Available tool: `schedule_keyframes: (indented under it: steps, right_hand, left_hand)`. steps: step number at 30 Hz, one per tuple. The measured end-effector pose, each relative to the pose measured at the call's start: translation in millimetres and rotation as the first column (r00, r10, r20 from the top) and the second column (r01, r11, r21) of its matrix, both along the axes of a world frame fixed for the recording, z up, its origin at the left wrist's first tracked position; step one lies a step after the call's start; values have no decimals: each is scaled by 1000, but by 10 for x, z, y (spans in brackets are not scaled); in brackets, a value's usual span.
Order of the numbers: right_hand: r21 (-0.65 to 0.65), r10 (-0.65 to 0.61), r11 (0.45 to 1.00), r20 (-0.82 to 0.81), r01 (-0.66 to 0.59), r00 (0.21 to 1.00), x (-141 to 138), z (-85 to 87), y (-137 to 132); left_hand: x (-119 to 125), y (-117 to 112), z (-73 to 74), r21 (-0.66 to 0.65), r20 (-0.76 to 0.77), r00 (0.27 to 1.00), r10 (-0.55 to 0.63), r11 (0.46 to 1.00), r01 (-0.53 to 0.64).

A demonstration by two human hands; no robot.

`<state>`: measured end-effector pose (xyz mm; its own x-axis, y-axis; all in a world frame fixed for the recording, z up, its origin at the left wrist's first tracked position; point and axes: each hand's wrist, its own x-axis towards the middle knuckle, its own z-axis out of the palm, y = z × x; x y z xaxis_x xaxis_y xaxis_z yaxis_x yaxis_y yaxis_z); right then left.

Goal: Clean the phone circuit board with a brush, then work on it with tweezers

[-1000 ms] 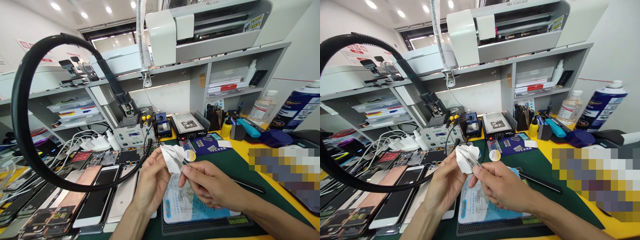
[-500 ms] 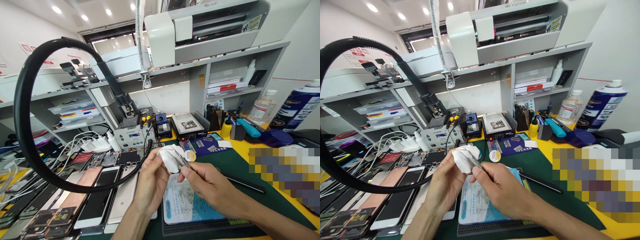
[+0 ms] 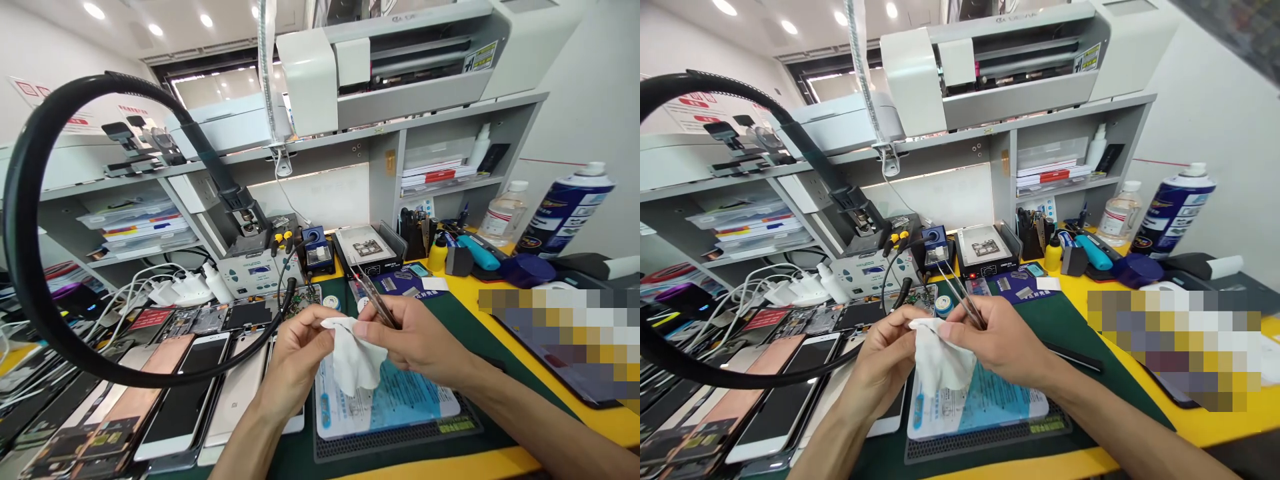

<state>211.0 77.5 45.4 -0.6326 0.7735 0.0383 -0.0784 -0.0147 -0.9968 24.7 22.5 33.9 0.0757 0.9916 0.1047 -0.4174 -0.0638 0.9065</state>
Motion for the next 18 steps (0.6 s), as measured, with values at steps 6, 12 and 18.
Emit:
schedule_keyframes:
  steps: [6,12,18]
  right_hand:
    - [4,-79,997,-48,79,996,21,-18,4]
    - [-136,-72,989,-95,59,993,34,13,9]
    - [-269,-108,961,-130,70,986,59,10,45]
  left_hand:
    - [25,29,37,-105,21,1000,4,994,-1]
    - [27,35,13,-117,-151,985,80,988,-98]
    - [6,28,-1,-63,-178,971,158,983,-171]
